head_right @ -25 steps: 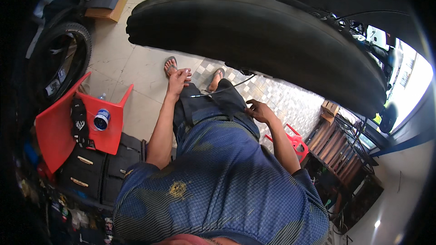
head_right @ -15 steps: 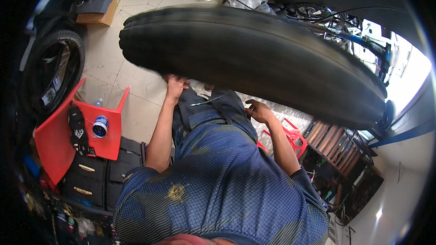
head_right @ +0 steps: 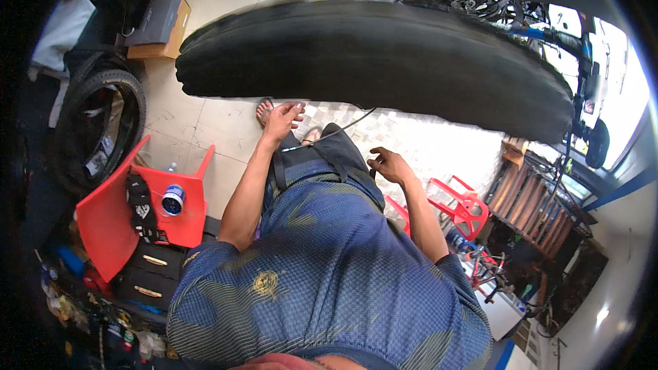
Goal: The person works on a bicycle mounted on a repair stand, adjusting the rear derailleur and chain, then using a spoke wrench to tighten spokes on the rear wheel. The person rotates the wheel and checks alignment throughout the process.
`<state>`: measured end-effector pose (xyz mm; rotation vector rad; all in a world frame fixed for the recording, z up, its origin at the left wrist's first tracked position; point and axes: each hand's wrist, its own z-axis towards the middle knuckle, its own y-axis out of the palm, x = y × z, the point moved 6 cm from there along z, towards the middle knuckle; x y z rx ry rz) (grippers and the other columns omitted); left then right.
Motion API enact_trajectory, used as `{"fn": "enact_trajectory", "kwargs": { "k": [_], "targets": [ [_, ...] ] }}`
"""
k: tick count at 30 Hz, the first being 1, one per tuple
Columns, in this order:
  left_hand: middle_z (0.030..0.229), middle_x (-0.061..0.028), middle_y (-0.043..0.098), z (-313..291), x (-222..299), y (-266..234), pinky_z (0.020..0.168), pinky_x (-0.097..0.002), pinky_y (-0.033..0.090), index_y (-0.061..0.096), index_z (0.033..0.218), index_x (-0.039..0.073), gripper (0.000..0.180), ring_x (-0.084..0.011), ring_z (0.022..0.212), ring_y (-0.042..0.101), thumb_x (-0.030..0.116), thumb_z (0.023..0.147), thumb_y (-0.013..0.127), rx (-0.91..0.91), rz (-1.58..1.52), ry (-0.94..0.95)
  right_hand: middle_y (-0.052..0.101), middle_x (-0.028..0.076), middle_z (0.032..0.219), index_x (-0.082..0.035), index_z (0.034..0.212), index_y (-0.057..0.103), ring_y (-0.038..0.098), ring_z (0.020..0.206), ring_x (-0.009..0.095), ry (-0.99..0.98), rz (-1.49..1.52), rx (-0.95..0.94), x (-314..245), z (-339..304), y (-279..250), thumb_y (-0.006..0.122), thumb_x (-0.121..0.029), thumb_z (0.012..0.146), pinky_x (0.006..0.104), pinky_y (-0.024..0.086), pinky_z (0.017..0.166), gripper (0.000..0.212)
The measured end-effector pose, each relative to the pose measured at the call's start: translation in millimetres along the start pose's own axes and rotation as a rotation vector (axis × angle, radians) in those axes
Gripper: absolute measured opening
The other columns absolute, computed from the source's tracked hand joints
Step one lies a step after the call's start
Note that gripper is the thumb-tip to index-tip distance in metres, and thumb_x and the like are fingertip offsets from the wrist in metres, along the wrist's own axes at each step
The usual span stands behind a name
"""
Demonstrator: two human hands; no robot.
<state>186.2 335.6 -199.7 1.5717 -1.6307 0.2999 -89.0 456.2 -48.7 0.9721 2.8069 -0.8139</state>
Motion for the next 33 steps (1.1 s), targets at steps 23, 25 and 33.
{"fn": "enact_trajectory", "kwargs": {
  "k": [23,25,33],
  "targets": [
    [0.103,-0.0087,0.068,-58.2,111.0,-178.6,0.065,-0.032,0.053,0.065,0.117,0.003,0.039,-0.0178,0.083,0.067,0.034,0.093,0.062,0.108,0.74,-0.096,0.069,0.023,0.105,-0.004,0.123,0.062,0.066,0.098,0.035,0.149,0.527,0.319,49.2,-15.6,261.3,0.07,-0.045,0.085,0.0419,0.052,0.086,0.057],
    [0.102,-0.0078,0.067,-31.6,126.8,-215.5,0.059,-0.0316,0.052,0.061,0.123,0.004,0.039,-0.0178,0.079,0.067,0.028,0.093,0.063,0.158,0.899,-0.089,0.068,0.024,0.108,-0.004,0.124,0.061,0.066,0.103,0.036,0.265,0.641,0.289,33.7,-41.2,297.5,0.071,-0.044,0.083,0.0434,0.051,0.089,0.058],
    [0.113,-0.0048,0.067,60.5,258.1,-217.7,0.067,-0.0334,0.055,0.06,0.127,0.006,0.039,-0.0178,0.089,0.067,0.019,0.091,0.067,-0.141,0.664,0.14,0.068,0.022,0.108,-0.003,0.12,0.064,0.065,0.103,0.037,0.427,0.649,0.389,-60.3,-14.8,374.3,0.072,-0.043,0.08,0.0426,0.051,0.091,0.057]
  ]
}}
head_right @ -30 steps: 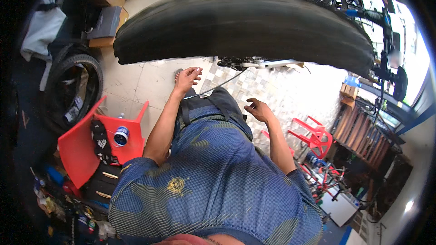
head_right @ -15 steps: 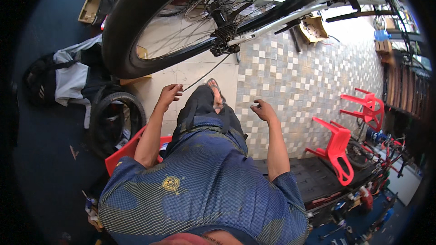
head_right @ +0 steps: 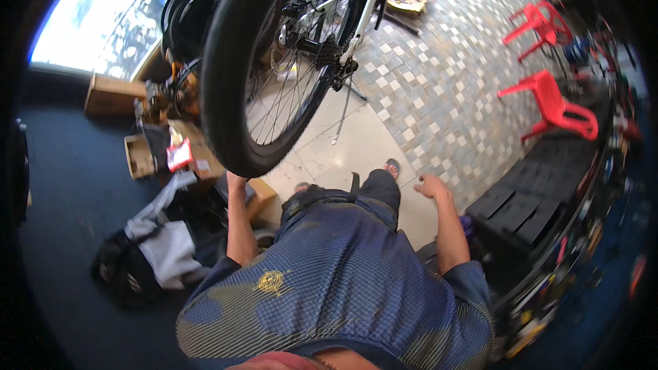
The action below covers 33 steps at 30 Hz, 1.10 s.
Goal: The person works on a bicycle mounted on a repair stand, adjusting the rear derailleur and chain, then using a spoke wrench to tighten spokes on the rear wheel. The person rotates the wheel and checks alignment throughout the process.
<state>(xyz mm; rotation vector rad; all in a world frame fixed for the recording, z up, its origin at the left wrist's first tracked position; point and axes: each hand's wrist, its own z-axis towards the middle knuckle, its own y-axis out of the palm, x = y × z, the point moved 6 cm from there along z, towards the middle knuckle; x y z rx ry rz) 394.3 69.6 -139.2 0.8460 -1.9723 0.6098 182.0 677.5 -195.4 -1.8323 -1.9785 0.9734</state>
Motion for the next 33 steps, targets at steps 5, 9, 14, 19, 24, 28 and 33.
{"fn": "enact_trajectory", "kwargs": {
  "k": [5,9,14,19,24,28,33],
  "targets": [
    [0.114,-0.0083,0.067,11.7,82.1,7.7,0.085,-0.0325,0.051,0.061,0.126,0.001,0.043,-0.0187,0.102,0.064,0.036,0.102,0.052,-0.434,0.173,0.219,0.067,0.021,0.112,-0.003,0.12,0.064,0.065,0.103,0.036,-0.147,0.133,0.177,-161.2,17.9,55.1,0.071,-0.045,0.081,0.0417,0.051,0.09,0.057],
    [0.114,-0.0092,0.067,-7.1,127.7,19.6,0.086,-0.0321,0.051,0.061,0.127,0.001,0.045,-0.0192,0.102,0.065,0.038,0.103,0.051,-0.669,0.168,0.27,0.065,0.019,0.115,-0.005,0.128,0.058,0.063,0.107,0.034,-0.361,0.314,0.232,-320.4,-53.8,36.6,0.066,-0.04,0.089,0.0418,0.05,0.091,0.052],
    [0.111,-0.0082,0.068,-59.1,179.1,35.2,0.089,-0.0319,0.052,0.058,0.124,-0.003,0.047,-0.0159,0.098,0.066,0.037,0.104,0.047,-0.836,0.088,0.409,0.054,0.016,0.126,-0.01,0.142,0.044,0.057,0.115,0.034,-0.436,0.498,0.408,-406.8,-129.0,20.8,0.062,-0.044,0.09,0.0406,0.048,0.095,0.064],
    [0.121,-0.0122,0.063,-88.1,185.5,31.2,0.096,-0.0329,0.048,0.051,0.134,-0.005,0.052,-0.0176,0.11,0.061,0.038,0.104,0.047,-0.953,0.107,0.537,0.048,0.018,0.133,-0.011,0.151,0.028,0.053,0.12,0.036,-0.457,0.555,0.585,-451.5,-163.8,14.7,0.062,-0.043,0.089,0.0411,0.047,0.099,0.077],
    [0.126,-0.0119,0.061,-114.0,194.6,27.0,0.1,-0.0334,0.045,0.05,0.136,-0.004,0.047,-0.0177,0.115,0.057,0.03,0.102,0.054,-0.892,0.227,0.652,0.046,0.021,0.137,-0.004,0.151,0.022,0.05,0.125,0.036,-0.505,0.57,0.674,-469.2,-167.4,22.3,0.066,-0.037,0.088,0.041,0.044,0.103,0.085],
    [0.129,-0.0131,0.059,-125.0,196.7,24.9,0.102,-0.0318,0.042,0.046,0.139,-0.005,0.051,-0.0189,0.119,0.055,0.026,0.1,0.058,-0.91,0.188,0.642,0.044,0.025,0.141,0.002,0.151,0.018,0.047,0.13,0.036,-0.496,0.55,0.661,-472.8,-166.0,24.6,0.069,-0.034,0.086,0.0396,0.042,0.107,0.09],
    [0.132,-0.0194,0.057,-116.0,187.7,23.2,0.098,-0.0339,0.048,0.041,0.143,-0.004,0.057,-0.0232,0.12,0.057,0.025,0.098,0.062,-0.891,0.197,0.692,0.041,0.027,0.144,0.004,0.151,0.015,0.044,0.133,0.037,-0.512,0.555,0.69,-478.7,-171.8,25.7,0.07,-0.031,0.085,0.0391,0.039,0.11,0.093]
  ]
}}
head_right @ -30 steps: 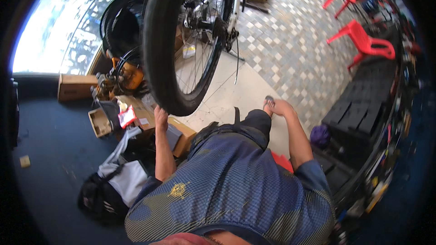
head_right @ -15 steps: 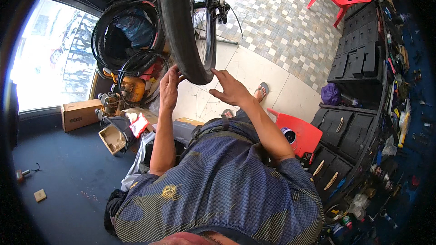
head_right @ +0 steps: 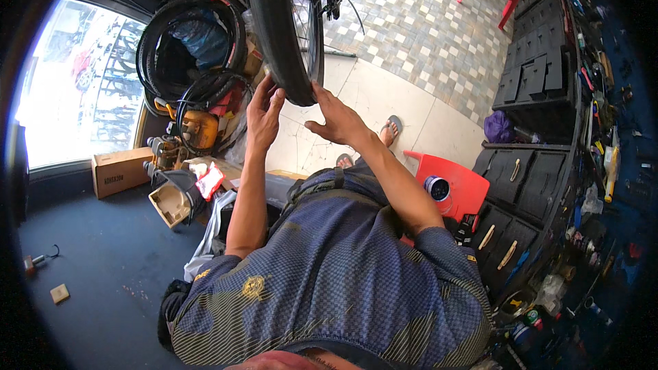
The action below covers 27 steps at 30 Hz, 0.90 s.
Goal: The person works on a bicycle mounted on a repair stand, adjusting the rear derailleur and chain, then using a spoke wrench to tighten spokes on the rear wheel. The person rotates the wheel and checks alignment throughout the process.
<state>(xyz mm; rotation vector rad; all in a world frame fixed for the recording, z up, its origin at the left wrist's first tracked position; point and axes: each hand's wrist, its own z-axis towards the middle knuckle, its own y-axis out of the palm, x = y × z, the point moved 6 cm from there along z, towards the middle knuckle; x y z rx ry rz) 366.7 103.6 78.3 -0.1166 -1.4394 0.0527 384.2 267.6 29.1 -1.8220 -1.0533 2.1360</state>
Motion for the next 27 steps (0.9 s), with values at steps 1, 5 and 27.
{"fn": "enact_trajectory", "kwargs": {
  "k": [1,5,27],
  "targets": [
    [0.132,-0.0199,0.056,-0.6,-1.8,0.8,0.098,-0.0342,0.048,0.041,0.143,-0.004,0.058,-0.0237,0.121,0.056,0.025,0.097,0.063,-0.004,-0.001,0.007,0.04,0.027,0.145,0.005,0.151,0.015,0.044,0.133,0.038,-0.004,-0.014,0.009,-0.7,-0.9,0.4,0.07,-0.031,0.085,0.0392,0.039,0.11,0.093],
    [0.133,-0.0204,0.055,-2.8,-1.6,1.8,0.098,-0.0361,0.048,0.04,0.144,-0.003,0.061,-0.0248,0.122,0.056,0.026,0.096,0.065,-0.006,0.04,0.025,0.039,0.028,0.146,0.004,0.152,0.013,0.043,0.134,0.038,-0.062,-0.002,0.057,-4.2,-3.0,1.8,0.071,-0.031,0.085,0.0394,0.039,0.11,0.095],
    [0.137,-0.0194,0.054,-14.8,-14.9,1.7,0.104,-0.0419,0.043,0.039,0.147,0.002,0.066,-0.0288,0.13,0.05,0.026,0.093,0.068,-0.02,0.035,0.01,0.03,0.027,0.153,0.006,0.152,0.008,0.039,0.138,0.037,-0.024,-0.031,0.05,-15.9,-17.2,7.0,0.071,-0.034,0.083,0.0381,0.037,0.112,0.101]
  ]
}}
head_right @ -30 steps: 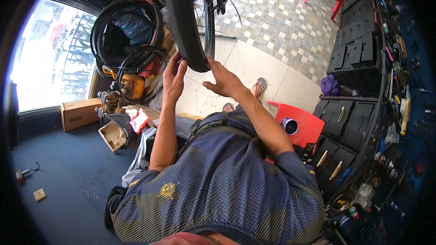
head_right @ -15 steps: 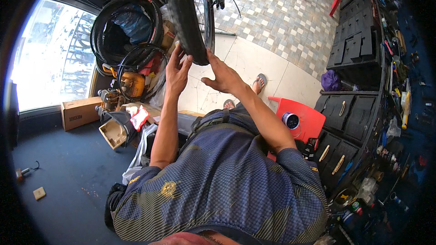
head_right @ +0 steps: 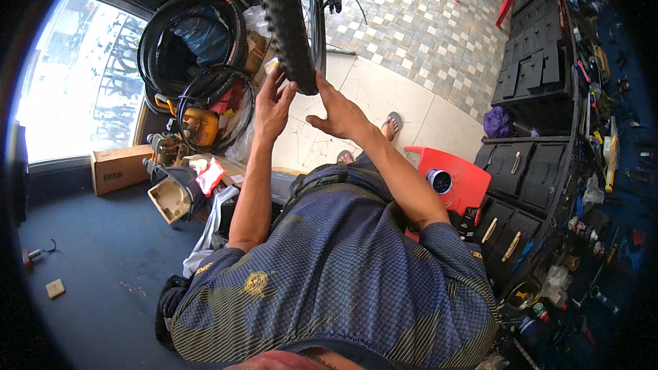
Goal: The person works on a bicycle mounted on a repair stand, adjusting the rear derailleur and chain, then using a spoke wrench to tighten spokes on the rear wheel. The person rotates the wheel and checks alignment throughout the process.
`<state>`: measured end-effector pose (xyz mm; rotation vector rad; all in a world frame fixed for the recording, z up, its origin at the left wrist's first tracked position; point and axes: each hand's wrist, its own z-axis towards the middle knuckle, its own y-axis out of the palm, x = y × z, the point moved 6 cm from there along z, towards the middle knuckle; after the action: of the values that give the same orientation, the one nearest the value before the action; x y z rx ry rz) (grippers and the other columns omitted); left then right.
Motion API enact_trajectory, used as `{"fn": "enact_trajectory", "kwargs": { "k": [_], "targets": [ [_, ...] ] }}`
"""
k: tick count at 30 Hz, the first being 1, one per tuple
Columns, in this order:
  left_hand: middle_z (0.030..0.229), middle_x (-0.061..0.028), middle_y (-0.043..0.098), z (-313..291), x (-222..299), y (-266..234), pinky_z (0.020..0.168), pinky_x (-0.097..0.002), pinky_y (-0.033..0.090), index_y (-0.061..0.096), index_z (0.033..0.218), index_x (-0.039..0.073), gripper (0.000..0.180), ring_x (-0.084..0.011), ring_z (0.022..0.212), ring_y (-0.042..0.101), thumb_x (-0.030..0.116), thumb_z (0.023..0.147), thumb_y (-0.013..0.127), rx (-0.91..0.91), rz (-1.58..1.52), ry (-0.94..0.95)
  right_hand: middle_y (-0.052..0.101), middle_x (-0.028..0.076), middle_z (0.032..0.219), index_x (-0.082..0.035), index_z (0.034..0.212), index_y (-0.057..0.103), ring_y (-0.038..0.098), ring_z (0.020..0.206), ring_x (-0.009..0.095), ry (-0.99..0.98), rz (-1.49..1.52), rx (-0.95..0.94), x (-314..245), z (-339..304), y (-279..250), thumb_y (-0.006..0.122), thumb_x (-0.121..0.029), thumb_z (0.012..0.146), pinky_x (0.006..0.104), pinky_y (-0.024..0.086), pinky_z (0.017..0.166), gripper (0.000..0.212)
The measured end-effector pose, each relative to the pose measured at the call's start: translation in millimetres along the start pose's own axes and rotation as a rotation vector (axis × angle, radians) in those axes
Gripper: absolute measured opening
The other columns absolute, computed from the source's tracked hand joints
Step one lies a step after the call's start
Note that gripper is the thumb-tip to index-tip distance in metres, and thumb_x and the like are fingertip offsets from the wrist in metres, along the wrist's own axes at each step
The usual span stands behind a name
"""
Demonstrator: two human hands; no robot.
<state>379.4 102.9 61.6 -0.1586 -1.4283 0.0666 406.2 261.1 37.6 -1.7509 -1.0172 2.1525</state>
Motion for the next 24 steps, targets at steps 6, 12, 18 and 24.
{"fn": "enact_trajectory", "kwargs": {
  "k": [6,12,18,24],
  "targets": [
    [0.136,-0.02,0.055,-2.0,-3.3,-1.0,0.104,-0.0418,0.043,0.039,0.146,0.001,0.065,-0.029,0.129,0.051,0.025,0.093,0.068,0.005,0.0,-0.005,0.029,0.027,0.153,0.005,0.152,0.006,0.038,0.138,0.037,-0.016,0.004,0.003,-3.1,0.4,-1.1,0.072,-0.034,0.082,0.0381,0.037,0.112,0.104],
    [0.138,-0.022,0.051,-1.4,-4.5,2.1,0.103,-0.0362,0.045,0.033,0.147,-0.005,0.067,-0.0269,0.129,0.049,0.017,0.094,0.067,-0.023,-0.015,-0.019,0.028,0.026,0.154,0.002,0.153,0.006,0.037,0.139,0.037,0.007,0.029,-0.014,1.4,-0.8,1.2,0.071,-0.035,0.081,0.0385,0.037,0.112,0.104],
    [0.136,-0.0213,0.053,-0.5,-9.5,2.3,0.102,-0.038,0.045,0.036,0.146,-0.005,0.065,-0.0273,0.128,0.051,0.02,0.094,0.067,-0.005,-0.013,-0.019,0.029,0.026,0.154,0.002,0.153,0.007,0.037,0.139,0.037,0.017,0.014,-0.027,3.0,1.4,1.4,0.071,-0.037,0.082,0.0385,0.037,0.112,0.103],
    [0.132,-0.0214,0.056,-2.2,-16.7,2.0,0.1,-0.0397,0.047,0.041,0.144,-0.003,0.062,-0.0288,0.126,0.053,0.023,0.094,0.066,0.019,0.002,-0.038,0.03,0.026,0.153,0.003,0.153,0.008,0.038,0.138,0.036,0.026,0.016,-0.037,10.1,0.5,6.3,0.071,-0.038,0.082,0.0386,0.038,0.111,0.103]
  ]
}}
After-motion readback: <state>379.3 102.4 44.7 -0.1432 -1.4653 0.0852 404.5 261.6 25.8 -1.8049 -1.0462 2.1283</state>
